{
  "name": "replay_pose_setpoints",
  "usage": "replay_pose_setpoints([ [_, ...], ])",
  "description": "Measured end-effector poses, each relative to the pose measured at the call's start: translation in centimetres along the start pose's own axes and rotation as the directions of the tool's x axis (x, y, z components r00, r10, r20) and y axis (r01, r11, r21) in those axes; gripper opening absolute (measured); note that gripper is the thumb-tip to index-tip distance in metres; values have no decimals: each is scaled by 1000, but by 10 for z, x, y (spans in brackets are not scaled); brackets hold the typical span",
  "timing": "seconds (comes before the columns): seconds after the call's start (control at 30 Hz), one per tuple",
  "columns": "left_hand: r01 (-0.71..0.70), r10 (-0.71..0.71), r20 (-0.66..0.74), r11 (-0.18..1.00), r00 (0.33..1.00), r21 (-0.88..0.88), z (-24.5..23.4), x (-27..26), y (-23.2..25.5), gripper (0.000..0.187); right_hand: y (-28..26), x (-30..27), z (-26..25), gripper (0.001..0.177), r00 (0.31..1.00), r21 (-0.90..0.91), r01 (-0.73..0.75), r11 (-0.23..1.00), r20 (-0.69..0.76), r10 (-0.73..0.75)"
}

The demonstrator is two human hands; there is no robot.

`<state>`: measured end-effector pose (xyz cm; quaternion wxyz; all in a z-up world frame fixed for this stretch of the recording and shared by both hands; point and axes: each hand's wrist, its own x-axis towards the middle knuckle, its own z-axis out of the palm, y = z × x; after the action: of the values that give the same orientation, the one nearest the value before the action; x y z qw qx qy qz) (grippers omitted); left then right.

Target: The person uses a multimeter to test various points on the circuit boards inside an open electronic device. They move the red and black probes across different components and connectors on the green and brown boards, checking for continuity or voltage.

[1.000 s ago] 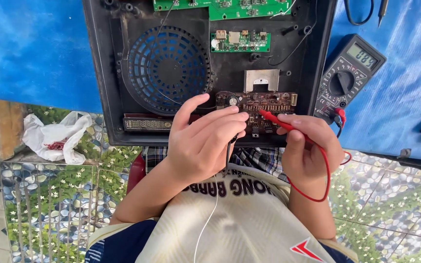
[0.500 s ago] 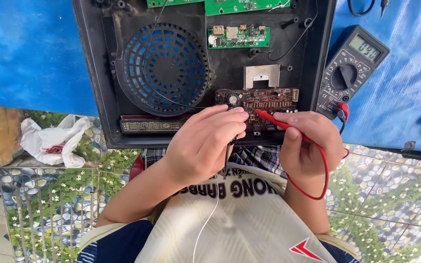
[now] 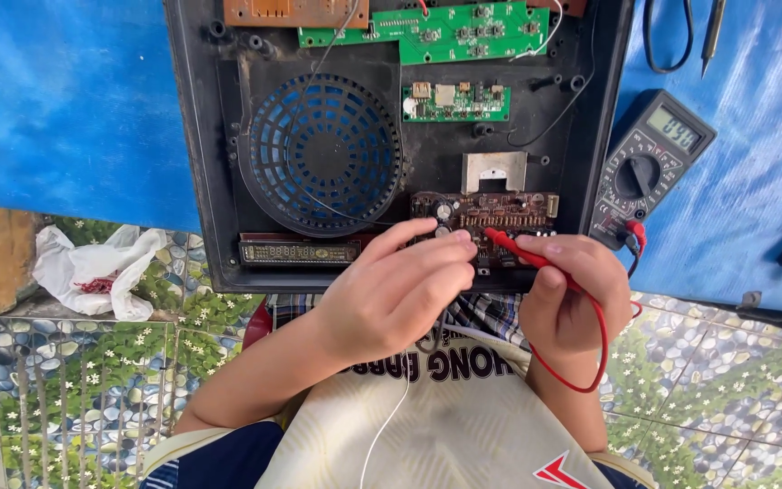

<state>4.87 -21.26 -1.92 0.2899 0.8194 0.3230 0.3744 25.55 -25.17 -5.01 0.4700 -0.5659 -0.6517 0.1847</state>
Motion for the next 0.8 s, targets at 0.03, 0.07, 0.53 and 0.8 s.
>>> replay_pose_setpoints([
  [0.03,-20,19,12,999,1000,25,0,1,0,19,1,-1,0,16,1000,-11,-9,1000,-1,9],
  [0.07,-20,20,8,999,1000,28,-1,1,0,19,0,-3,0,16,1000,-10,-3,1000,0,3],
  [0.53,-85,87,-10,990,996,116,1,4,-1,15,-2,7,3,17,997,-19,51,999,66,-50],
  [0.8,-125,137,-59,977,989,175,3,0,-3,15,6,2,0,19,992,29,86,996,89,-89],
])
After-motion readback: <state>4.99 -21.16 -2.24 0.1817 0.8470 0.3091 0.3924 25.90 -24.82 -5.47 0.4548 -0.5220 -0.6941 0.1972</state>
